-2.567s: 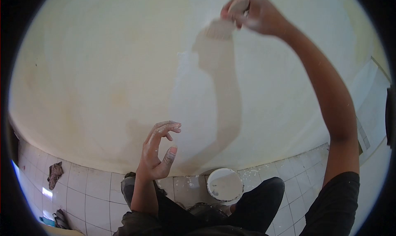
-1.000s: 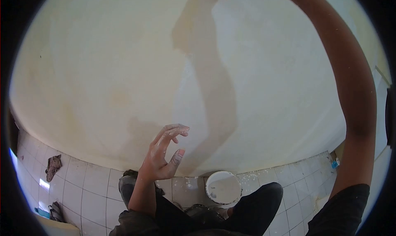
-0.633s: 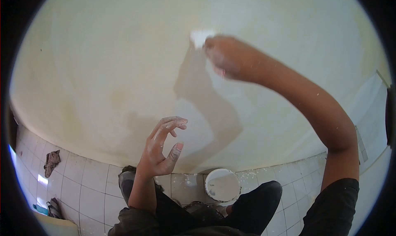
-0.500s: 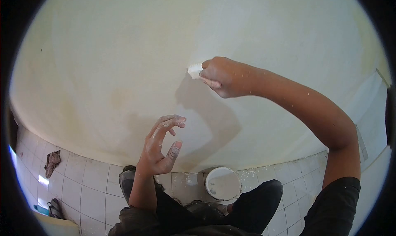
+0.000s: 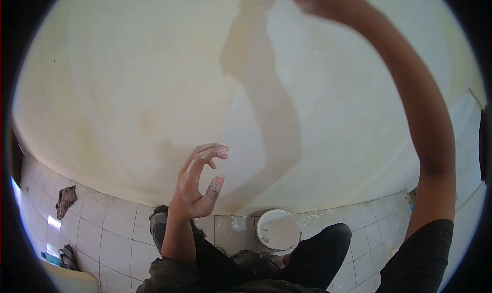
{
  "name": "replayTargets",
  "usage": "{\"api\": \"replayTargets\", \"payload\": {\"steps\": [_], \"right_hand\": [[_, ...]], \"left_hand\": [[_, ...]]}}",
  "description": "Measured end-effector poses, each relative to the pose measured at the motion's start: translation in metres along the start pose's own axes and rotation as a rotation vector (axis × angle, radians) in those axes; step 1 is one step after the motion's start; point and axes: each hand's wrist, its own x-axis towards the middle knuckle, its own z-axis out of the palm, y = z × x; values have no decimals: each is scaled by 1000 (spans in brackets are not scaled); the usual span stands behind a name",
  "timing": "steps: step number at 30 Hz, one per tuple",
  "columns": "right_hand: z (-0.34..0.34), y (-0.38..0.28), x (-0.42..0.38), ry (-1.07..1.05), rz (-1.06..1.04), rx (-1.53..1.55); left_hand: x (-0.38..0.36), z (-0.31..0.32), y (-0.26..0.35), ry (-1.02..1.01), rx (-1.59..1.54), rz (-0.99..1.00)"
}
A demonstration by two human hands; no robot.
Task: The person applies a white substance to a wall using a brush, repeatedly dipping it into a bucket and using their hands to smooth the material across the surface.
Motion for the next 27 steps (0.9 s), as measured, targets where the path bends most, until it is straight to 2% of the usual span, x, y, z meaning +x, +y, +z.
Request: {"api": "replayTargets", "payload": {"steps": [1, 2, 3, 4, 5, 6, 7, 8, 10, 13, 14, 15, 18, 20, 22, 24, 26, 27], "right_hand": [[15, -22, -17, -138, 171, 164], [35, -35, -32, -349, 86, 137], [41, -67, -43, -408, 67, 143], [56, -90, -62, -300, 44, 237], [56, -115, -73, -325, 151, 388], [59, -129, -83, -343, 82, 425], [49, -144, -82, -593, 255, 604], [63, -152, -100, -429, 133, 575], [58, -157, -99, -716, 297, 747], [68, -110, -102, -161, 136, 776], [77, -74, -96, -139, 93, 740], [49, -57, -78, -242, 352, 700], [-8, -29, -31, -302, 585, 439], [-30, -3, -11, -122, 264, 438], [-49, 2, -2, -216, 284, 103], [-40, 4, -17, -225, 295, 20], [-2, 4, -64, -154, 300, 189], [1, -22, -63, -216, 173, 95]], "left_hand": [[0, -1, -1, 4, 2, 7], [1, -4, -2, 9, 3, 14], [2, -5, -2, 10, 4, 14], [2, -5, -1, 11, 6, 15], [3, -6, -1, 11, 8, 16], [2, -5, -2, 8, 2, 14], [1, -5, -3, 3, -2, 14], [1, -4, -4, -4, -7, 15], [0, -3, -3, -22, -7, 8], [1, 1, -2, -29, -12, 3], [1, 2, -2, -31, -13, 0], [1, 3, -2, -36, -13, 0], [2, 3, -3, -48, -13, -4], [3, 5, -3, -43, -17, -11], [3, 6, -4, -49, -12, -7], [3, 7, -6, -54, -7, -8], [2, 9, -8, -60, -6, -12], [1, 8, -8, -63, -3, -8]]}}
